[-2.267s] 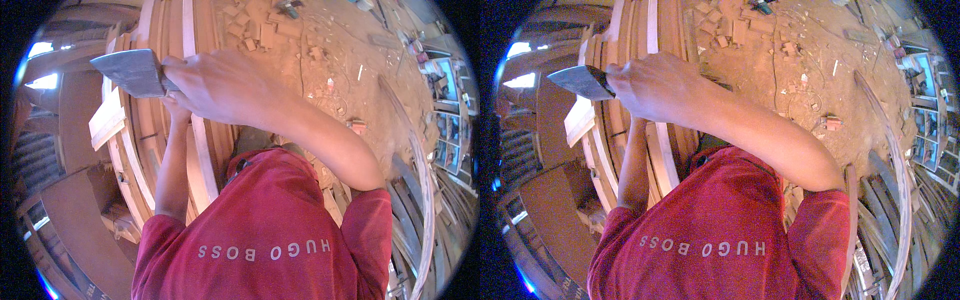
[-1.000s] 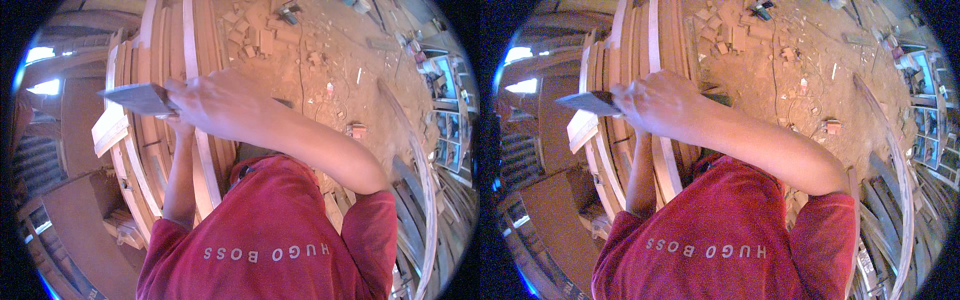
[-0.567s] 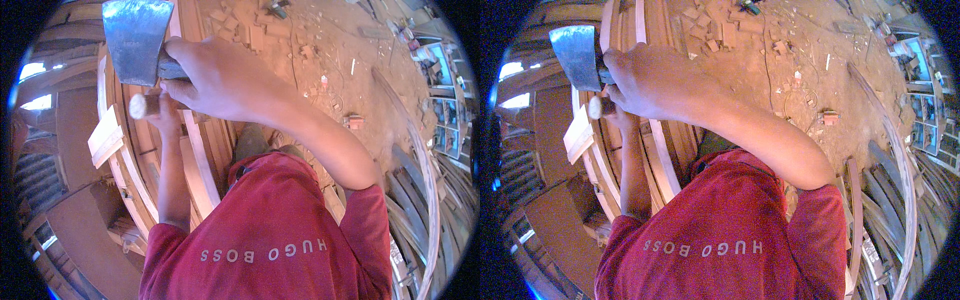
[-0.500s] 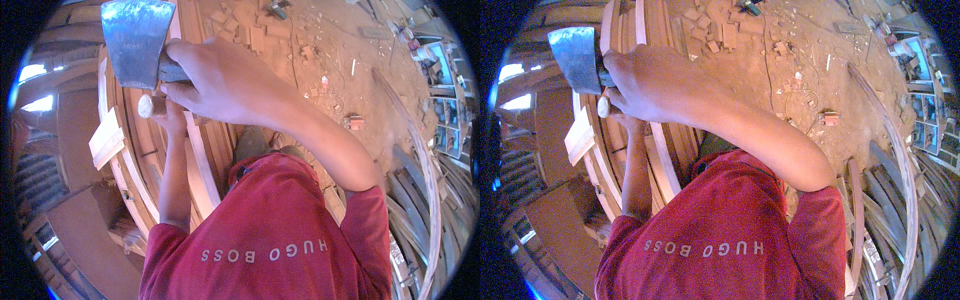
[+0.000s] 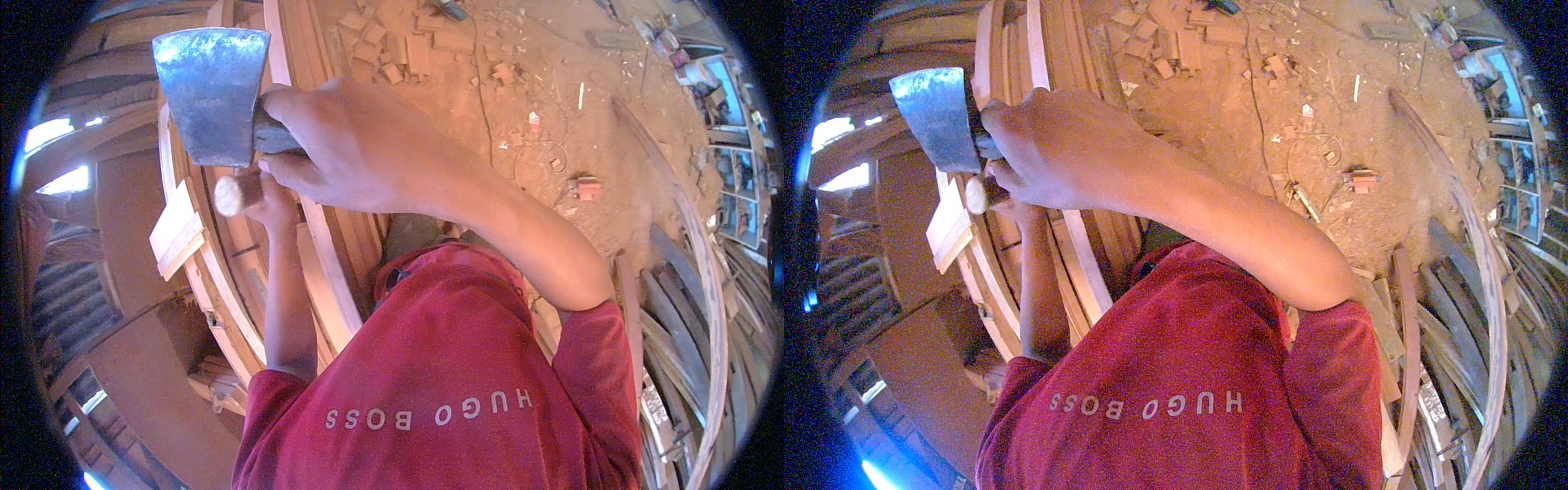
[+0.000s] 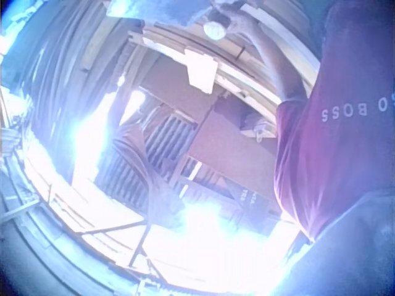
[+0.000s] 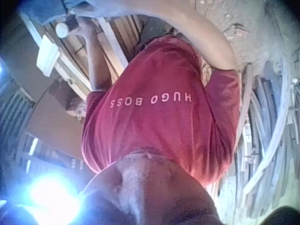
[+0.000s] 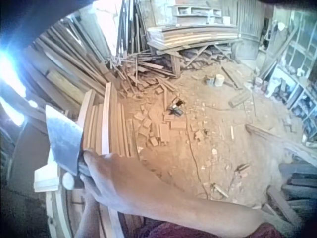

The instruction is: The person measures and marks a wooden plank with a ruler and pencil, then uses a chisel and mallet to carve a rectangular notch into the plank. They repeatedly strike the chisel to remove wood and periodically clear the debris.

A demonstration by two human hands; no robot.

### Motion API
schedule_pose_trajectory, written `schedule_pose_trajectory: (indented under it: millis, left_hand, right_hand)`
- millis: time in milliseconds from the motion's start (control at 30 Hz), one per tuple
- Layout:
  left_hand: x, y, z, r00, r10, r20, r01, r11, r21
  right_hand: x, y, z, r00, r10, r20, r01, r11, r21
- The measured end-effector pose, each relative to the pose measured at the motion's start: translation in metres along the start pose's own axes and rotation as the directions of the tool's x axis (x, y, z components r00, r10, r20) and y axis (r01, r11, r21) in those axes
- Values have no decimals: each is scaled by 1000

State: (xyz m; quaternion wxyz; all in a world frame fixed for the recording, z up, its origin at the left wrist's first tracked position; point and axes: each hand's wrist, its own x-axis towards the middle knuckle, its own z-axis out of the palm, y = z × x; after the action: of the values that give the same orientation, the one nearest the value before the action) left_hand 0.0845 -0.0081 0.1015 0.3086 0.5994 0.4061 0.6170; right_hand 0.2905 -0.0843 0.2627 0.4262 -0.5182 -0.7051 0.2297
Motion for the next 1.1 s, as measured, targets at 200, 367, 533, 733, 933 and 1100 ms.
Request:
schedule_pose_trajectory:
  millis: [200, 367, 533, 733, 933, 1100]
  left_hand:
    - [-9, -27, 1, 993, 5, 120, -13, 998, 69]
    - [-11, -24, -4, 992, -1, 125, -2, 1000, 25]
    - [-12, -42, -3, 985, -13, 169, 7, 999, 40]
    - [-7, -50, -13, 984, -38, 176, 35, 999, 17]
    - [-4, -55, -14, 980, -50, 194, 48, 999, 15]
    - [-8, -48, -11, 981, -35, 189, 34, 999, 11]
  right_hand:
    - [0, -10, -7, 997, -62, 36, 64, 997, -44]
    - [-6, -17, -10, 993, -113, 36, 117, 987, -107]
    - [-11, 5, 13, 982, -112, 152, 150, 953, -264]
    - [-9, -2, 5, 974, -199, 111, 223, 928, -299]
    - [-7, 10, 19, 971, -172, 168, 222, 909, -353]
    - [-5, 2, 10, 977, -185, 110, 208, 941, -267]
